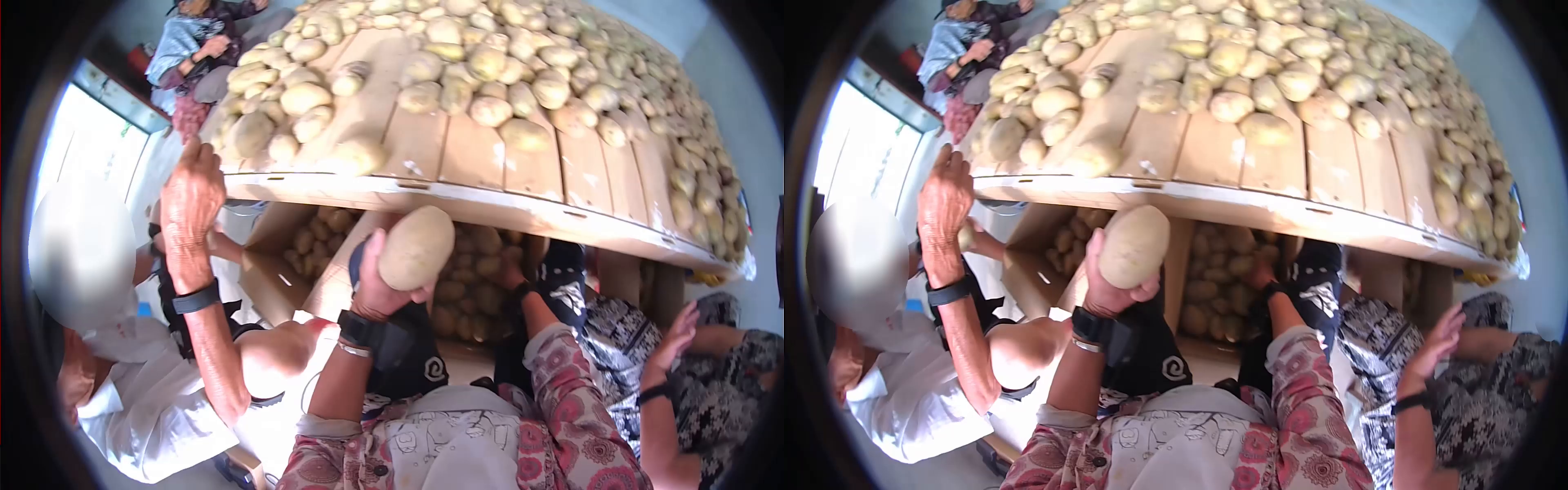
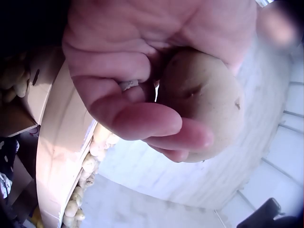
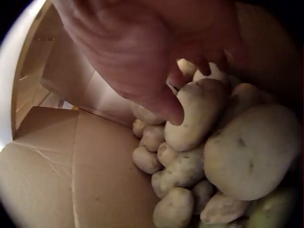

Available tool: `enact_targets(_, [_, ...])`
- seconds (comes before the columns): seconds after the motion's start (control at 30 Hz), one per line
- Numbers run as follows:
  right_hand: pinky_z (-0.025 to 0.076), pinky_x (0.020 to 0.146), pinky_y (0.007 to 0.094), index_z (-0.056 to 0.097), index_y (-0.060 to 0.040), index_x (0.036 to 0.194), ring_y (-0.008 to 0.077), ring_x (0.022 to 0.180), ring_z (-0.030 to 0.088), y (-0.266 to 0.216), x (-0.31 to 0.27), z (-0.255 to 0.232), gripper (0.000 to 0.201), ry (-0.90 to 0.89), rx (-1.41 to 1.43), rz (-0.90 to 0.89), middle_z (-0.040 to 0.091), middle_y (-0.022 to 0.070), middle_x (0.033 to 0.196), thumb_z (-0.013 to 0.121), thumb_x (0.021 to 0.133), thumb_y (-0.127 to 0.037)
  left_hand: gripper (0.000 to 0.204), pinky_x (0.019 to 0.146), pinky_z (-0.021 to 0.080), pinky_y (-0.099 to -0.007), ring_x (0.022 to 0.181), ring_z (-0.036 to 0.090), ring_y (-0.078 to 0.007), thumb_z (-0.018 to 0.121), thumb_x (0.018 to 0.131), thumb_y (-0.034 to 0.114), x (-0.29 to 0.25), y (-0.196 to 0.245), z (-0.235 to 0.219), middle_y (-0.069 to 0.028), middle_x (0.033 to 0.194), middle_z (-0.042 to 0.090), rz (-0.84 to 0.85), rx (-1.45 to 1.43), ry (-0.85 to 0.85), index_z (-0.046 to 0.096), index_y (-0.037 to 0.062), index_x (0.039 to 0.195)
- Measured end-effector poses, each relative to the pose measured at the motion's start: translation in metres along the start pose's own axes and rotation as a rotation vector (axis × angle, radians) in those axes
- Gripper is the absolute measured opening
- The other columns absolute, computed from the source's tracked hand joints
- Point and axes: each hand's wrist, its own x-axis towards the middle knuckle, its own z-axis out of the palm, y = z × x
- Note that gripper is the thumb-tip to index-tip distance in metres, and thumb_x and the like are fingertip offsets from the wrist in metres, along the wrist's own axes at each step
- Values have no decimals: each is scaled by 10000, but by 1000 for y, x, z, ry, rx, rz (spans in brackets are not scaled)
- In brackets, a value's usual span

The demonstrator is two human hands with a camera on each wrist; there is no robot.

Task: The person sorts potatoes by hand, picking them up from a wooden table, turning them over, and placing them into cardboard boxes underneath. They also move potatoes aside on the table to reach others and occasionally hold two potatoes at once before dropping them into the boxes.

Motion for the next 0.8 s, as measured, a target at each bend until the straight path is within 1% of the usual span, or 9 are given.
enact_targets(0.03, [434,932,392,508,20,1174,346,1099,530,8,3,9,714,42,-92,-31,529,261,1178,743,643,-397,746,444,395,-299,664,577,-235,335,852,654,-1,-1,4,-145,968,592,7,108,46,420,58,1292])
enact_targets(0.13, [433,930,390,511,20,1171,341,1092,534,13,9,20,702,100,-233,30,535,257,1169,737,651,-393,762,366,340,-276,573,554,-245,342,820,700,0,-1,16,-150,951,587,36,355,163,446,84,1257])
enact_targets(0.23, [433,927,388,514,21,1167,337,1085,537,21,9,14,690,157,-301,135,540,252,1160,732,658,-390,761,388,359,-270,602,561,-234,369,827,675,6,-4,19,-162,958,580,58,277,130,418,60,1272])
enact_targets(0.3, [433,926,387,516,21,1165,333,1080,539,30,5,9,682,177,-332,197,544,249,1155,728,663,-388,769,427,384,-267,642,569,-224,402,825,655,8,-5,19,-171,982,571,20,391,58,391,41,1287])
enact_targets(0.33, [433,925,386,516,21,1164,332,1077,540,29,6,6,678,183,-338,209,546,248,1152,727,665,-386,744,470,404,-261,709,578,-219,471,817,604,8,-4,14,-165,981,568,-38,359,-47,383,39,1294])
enact_targets(0.47, [433,922,384,520,22,1159,326,1068,544,15,11,5,662,178,-337,191,553,241,1140,720,675,-382,729,504,400,-240,727,548,-193,564,794,512,15,-15,21,-155,1011,551,-3,386,-4,363,36,1310])
enact_targets(0.63, [432,919,380,524,23,1154,318,1056,550,-22,10,23,642,127,-301,103,562,234,1125,711,687,-376,717,496,377,-216,710,532,-156,532,809,522,12,-23,22,-129,1003,554,-49,399,48,365,46,1319])
enact_targets(0.7, [432,917,379,526,23,1152,315,1051,552,-31,2,28,634,97,-291,74,566,230,1119,707,691,-374,711,482,360,-215,692,524,-149,489,817,545,10,-29,17,-116,977,556,-48,372,134,374,49,1313])
enact_targets(0.8, [432,915,377,529,23,1148,310,1044,555,-41,-9,32,622,58,-277,53,571,226,1111,702,699,-370,707,475,353,-221,653,510,-149,460,816,561,7,-28,12,-110,965,553,-56,360,3,389,49,1299])
